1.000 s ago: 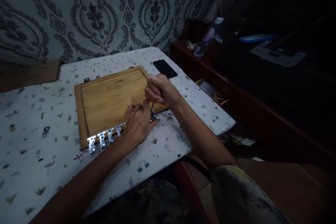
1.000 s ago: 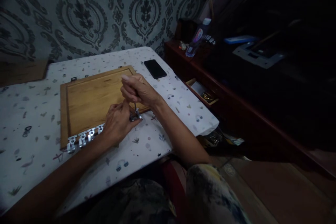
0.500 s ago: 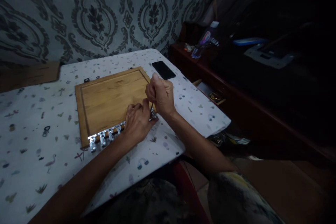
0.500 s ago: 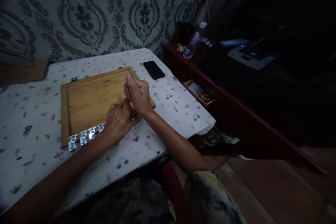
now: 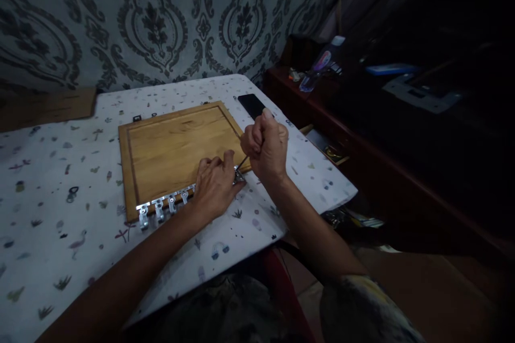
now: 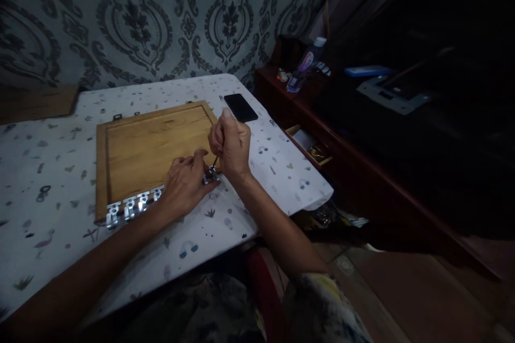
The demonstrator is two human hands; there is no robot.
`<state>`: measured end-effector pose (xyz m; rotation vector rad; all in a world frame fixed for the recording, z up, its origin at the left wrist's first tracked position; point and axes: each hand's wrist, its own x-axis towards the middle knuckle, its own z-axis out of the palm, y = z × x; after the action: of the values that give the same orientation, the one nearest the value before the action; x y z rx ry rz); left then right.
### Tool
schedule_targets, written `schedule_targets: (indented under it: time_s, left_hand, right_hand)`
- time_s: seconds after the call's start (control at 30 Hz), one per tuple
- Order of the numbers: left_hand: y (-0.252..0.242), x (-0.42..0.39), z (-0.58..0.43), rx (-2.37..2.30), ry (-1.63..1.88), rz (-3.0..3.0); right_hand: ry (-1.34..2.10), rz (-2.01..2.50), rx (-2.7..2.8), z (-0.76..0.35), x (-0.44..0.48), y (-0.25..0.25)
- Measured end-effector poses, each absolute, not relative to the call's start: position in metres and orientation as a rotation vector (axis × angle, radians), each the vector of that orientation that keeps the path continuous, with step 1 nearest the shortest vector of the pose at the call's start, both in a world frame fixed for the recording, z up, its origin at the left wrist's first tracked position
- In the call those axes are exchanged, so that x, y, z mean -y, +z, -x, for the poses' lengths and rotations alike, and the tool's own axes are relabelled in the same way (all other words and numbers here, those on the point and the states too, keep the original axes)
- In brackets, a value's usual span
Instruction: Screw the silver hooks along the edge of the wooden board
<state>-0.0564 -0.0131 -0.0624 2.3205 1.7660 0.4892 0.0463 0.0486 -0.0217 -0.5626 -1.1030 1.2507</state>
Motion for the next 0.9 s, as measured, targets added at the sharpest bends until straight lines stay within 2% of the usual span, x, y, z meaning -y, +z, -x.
schedule_targets:
  time_s: [0.9]
  left_hand:
    - [-0.0611,0.0140,0.0566,-1.762,0.474,-2.323]
  right_hand:
    - [1.170,0.528,1.243,-0.0457,-0.0404,-0.0313]
